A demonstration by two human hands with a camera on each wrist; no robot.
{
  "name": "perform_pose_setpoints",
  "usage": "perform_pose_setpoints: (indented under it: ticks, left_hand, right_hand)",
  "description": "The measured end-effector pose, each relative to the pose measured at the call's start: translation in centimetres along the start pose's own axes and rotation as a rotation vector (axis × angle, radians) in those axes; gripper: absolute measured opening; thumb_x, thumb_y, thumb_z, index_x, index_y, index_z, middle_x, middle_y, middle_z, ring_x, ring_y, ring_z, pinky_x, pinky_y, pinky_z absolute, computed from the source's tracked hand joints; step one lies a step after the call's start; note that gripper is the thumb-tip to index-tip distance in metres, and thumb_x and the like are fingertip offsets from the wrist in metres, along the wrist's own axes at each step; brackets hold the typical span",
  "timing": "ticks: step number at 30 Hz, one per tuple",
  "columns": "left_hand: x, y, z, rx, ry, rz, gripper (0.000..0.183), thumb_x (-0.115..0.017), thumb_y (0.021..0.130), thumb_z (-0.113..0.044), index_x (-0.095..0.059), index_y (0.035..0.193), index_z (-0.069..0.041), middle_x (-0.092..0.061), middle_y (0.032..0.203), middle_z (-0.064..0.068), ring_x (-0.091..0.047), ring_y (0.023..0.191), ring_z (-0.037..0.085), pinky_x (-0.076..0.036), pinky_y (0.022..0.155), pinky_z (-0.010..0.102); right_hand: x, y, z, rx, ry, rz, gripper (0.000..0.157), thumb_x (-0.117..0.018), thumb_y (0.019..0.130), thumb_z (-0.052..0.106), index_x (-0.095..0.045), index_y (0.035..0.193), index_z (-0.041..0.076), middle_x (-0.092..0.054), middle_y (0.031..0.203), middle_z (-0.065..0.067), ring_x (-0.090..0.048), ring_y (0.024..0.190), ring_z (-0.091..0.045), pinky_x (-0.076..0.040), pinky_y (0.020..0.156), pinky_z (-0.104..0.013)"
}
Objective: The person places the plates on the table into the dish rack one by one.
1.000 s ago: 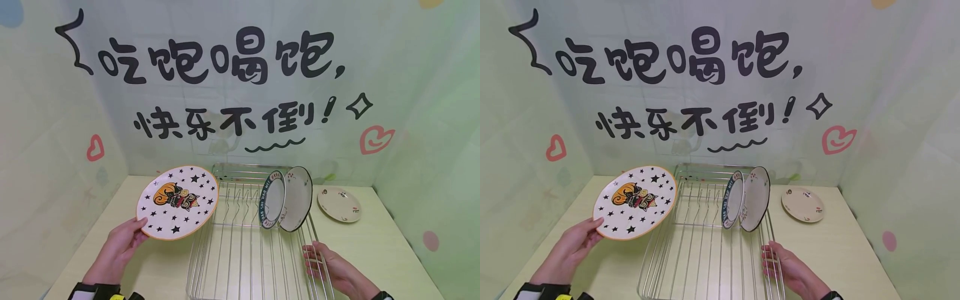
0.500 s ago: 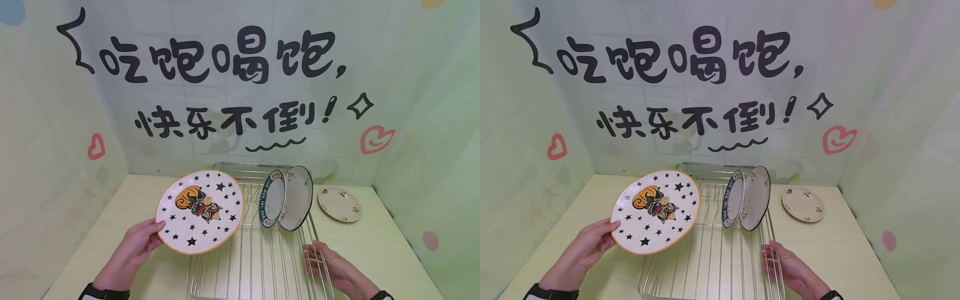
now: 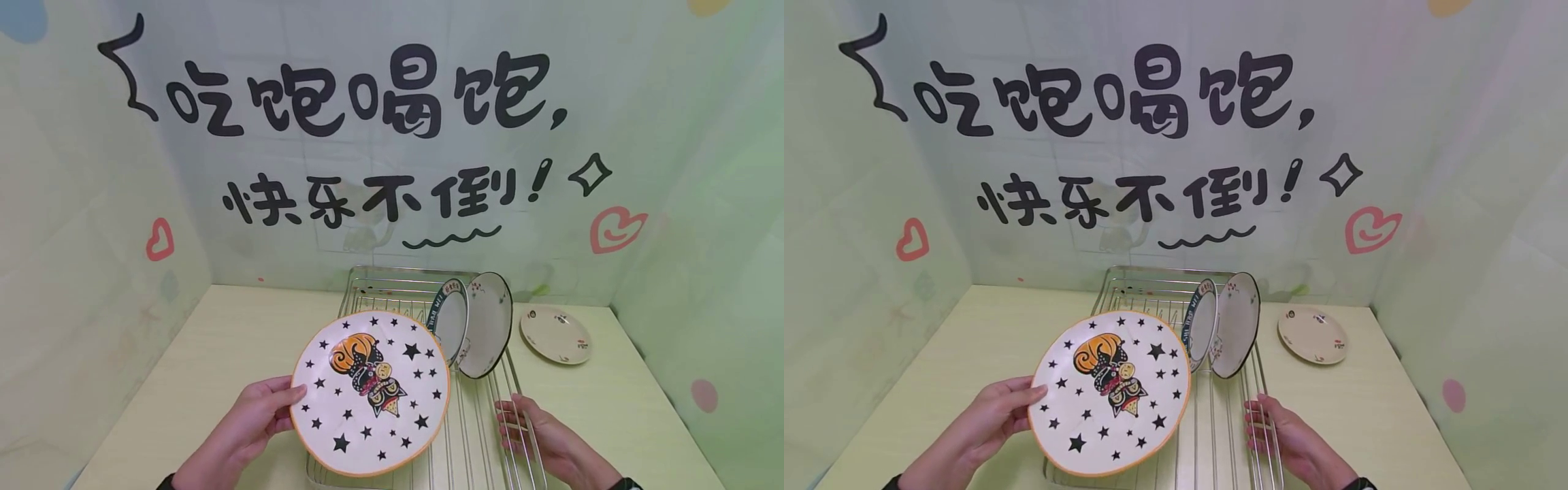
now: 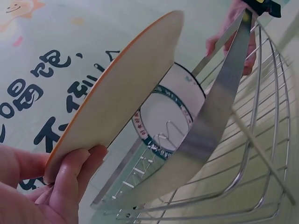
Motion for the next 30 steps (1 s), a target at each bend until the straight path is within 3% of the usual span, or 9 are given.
perform_pose_setpoints:
  ticks: [7,15,19,25,30]
  left_hand:
    - [-2.6,-0.9,0.8,0.005,0.016,0.141,0.046,-0.059,0.093,-0.012,-0.048,0.125,0.017,-0.072,0.091,0.001,-0.068,0.074,0.01,-0.057,0.065,0.023]
    - [-4.6,-1.7,1.7,0.02,-0.011,0.237,0.043,-0.057,0.094,-0.013,-0.049,0.124,0.017,-0.072,0.095,0.005,-0.069,0.077,0.013,-0.058,0.068,0.025]
    - [-5.1,-1.9,2.2,0.023,-0.019,0.26,0.041,-0.056,0.094,-0.012,-0.05,0.123,0.017,-0.072,0.094,0.006,-0.07,0.077,0.016,-0.058,0.068,0.028]
    - [-5.4,-1.9,2.6,0.022,-0.016,0.269,0.04,-0.055,0.094,-0.011,-0.05,0.123,0.017,-0.072,0.093,0.006,-0.07,0.076,0.015,-0.058,0.066,0.027]
    - [-5.4,-1.9,2.6,0.027,-0.017,0.263,0.041,-0.056,0.094,-0.011,-0.05,0.123,0.017,-0.072,0.092,0.005,-0.07,0.076,0.015,-0.058,0.065,0.026]
  right_hand:
    - [0.1,0.0,-0.1,-0.001,0.007,-0.007,0.06,-0.035,0.1,0.047,-0.043,0.133,-0.002,-0.049,0.113,-0.004,-0.052,0.097,-0.015,-0.051,0.087,-0.031]
    - [0.1,0.0,-0.1,-0.006,0.018,-0.028,0.057,-0.036,0.099,0.047,-0.046,0.13,0.0,-0.051,0.106,-0.001,-0.052,0.093,-0.013,-0.052,0.086,-0.031]
    - [0.1,-0.1,-0.1,-0.009,0.001,-0.028,0.061,-0.035,0.099,0.05,-0.046,0.13,-0.002,-0.052,0.106,-0.002,-0.052,0.094,-0.014,-0.051,0.087,-0.032]
    - [0.1,-0.4,0.0,-0.005,-0.041,-0.043,0.08,-0.033,0.095,0.062,-0.034,0.137,-0.006,-0.053,0.11,-0.004,-0.054,0.097,-0.015,-0.051,0.089,-0.034]
    - [0.4,-0.6,0.6,0.009,-0.125,-0.104,0.088,-0.03,0.093,0.066,-0.023,0.142,-0.008,-0.047,0.128,-0.02,-0.053,0.108,-0.023,-0.05,0.09,-0.039]
Point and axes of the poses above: each hand's wrist, its own y-axis towards the middle knuckle, its own x-axis out of the back of the hand, z = x × y, the point moved 9 cm from there along y, towards the middle knuckle
